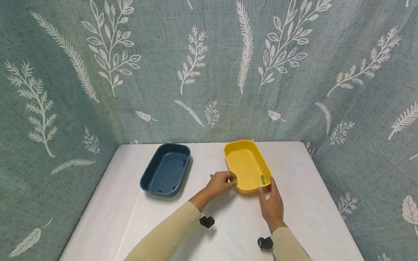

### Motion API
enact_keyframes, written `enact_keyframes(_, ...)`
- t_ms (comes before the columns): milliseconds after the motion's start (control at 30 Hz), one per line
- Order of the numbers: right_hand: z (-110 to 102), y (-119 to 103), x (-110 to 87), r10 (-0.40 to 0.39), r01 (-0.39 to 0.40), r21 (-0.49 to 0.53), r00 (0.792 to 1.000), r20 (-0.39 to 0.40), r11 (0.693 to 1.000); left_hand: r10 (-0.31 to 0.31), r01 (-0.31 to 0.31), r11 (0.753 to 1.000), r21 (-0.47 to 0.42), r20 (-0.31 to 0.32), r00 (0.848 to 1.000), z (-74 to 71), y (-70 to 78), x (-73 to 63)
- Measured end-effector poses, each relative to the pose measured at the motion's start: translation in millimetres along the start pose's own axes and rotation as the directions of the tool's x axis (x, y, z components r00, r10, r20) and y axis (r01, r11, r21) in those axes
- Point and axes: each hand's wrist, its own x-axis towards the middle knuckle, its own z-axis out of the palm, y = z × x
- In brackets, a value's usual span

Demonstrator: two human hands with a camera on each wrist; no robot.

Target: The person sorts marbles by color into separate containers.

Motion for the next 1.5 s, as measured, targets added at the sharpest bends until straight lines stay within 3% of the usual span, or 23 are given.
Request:
enact_keyframes(167, 0.6, -0.7, -1.1, 0.003, -0.003, 0.009, 1.0, -0.004, 1.0, 0.036, -0.036, 0.999, 0.011, -0.009, 0.999, 0.7, -1.1, 1.5)
enact_keyframes(500, 2.4, -1.0, -0.2, 0.027, -0.027, -0.021, 1.0, 0.011, 0.999, 0.018, -0.018, 0.999, 0.04, 0.003, 1.0, 1.5, -1.9, 1.3)
enact_keyframes(800, 3.1, -1.1, -0.3, 0.022, -0.022, -0.013, 1.0, 0.011, 1.0, 0.037, -0.036, 0.999, 0.023, -0.029, 0.999, -4.1, -7.7, -3.3)
enact_keyframes(1067, 1.5, -2.9, -1.1, 0.043, -0.043, -0.009, 0.999, 0.023, 0.999, 0.011, -0.005, 0.997, 0.082, -0.07, 0.997, -15.7, -26.3, -5.9)
enact_keyframes(1500, 1.8, -1.2, -0.6, 0.023, -0.023, -0.011, 1.0, 0.02, 1.0, -0.06, 0.07, 0.992, 0.102, -0.102, 0.993, -34.8, -52.9, -16.6)
